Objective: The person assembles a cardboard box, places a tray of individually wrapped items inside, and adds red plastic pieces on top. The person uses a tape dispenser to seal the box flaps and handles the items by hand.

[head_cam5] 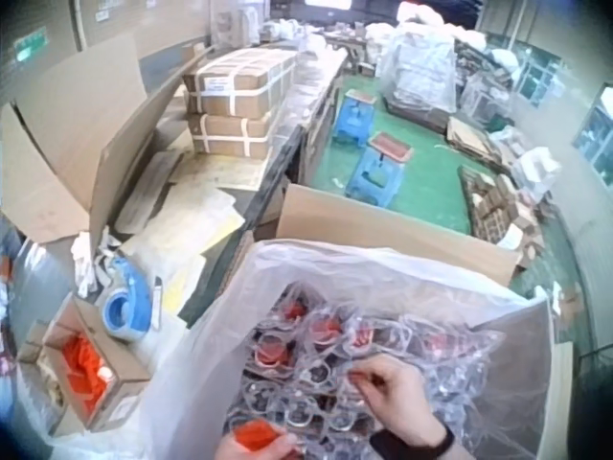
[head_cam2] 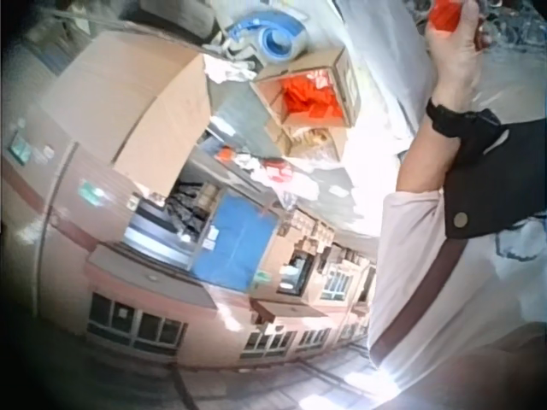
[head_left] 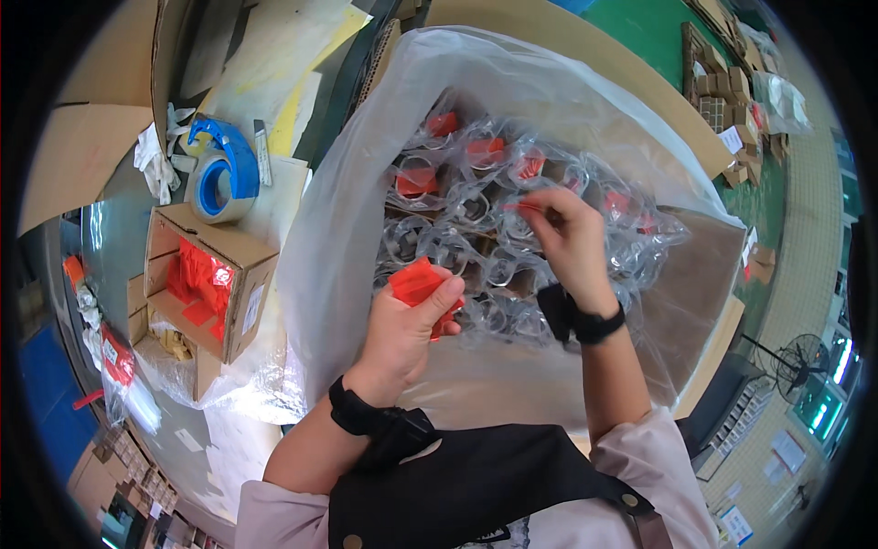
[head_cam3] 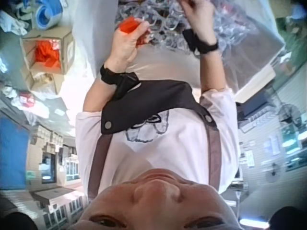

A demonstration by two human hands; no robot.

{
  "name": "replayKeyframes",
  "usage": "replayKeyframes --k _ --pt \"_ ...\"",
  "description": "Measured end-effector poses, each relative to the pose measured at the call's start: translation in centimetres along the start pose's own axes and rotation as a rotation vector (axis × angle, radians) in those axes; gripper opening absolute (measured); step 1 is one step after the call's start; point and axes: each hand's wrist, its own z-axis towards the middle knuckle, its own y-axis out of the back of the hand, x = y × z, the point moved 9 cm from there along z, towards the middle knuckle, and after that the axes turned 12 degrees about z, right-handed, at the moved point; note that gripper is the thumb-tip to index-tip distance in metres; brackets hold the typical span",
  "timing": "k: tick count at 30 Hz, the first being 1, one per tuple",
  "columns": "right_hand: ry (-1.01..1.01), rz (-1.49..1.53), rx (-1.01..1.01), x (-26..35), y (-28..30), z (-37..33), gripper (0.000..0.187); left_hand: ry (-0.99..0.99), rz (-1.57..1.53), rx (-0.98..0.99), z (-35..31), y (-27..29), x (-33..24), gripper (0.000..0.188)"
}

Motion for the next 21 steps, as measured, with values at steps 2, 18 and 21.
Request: replayKeyframes --k 2,18,21 --pt "0.211 -0.181 0.092 -0.5 -2.6 1.6 0.016 0.017 -0.018 -0.012 -0.1 0.0 0.2 0.025" --pt "-0.466 0.652 0.414 1.2 -0.6 -8.6 0.014 -0.045 0.286 0.187 -1.0 -5.0 0.1 0.025" --pt "-0.22 0.336 0.063 -0.5 4.6 -5.7 0.006 0.0 0.292 0.098 -0.7 -4.3 0.7 0.032"
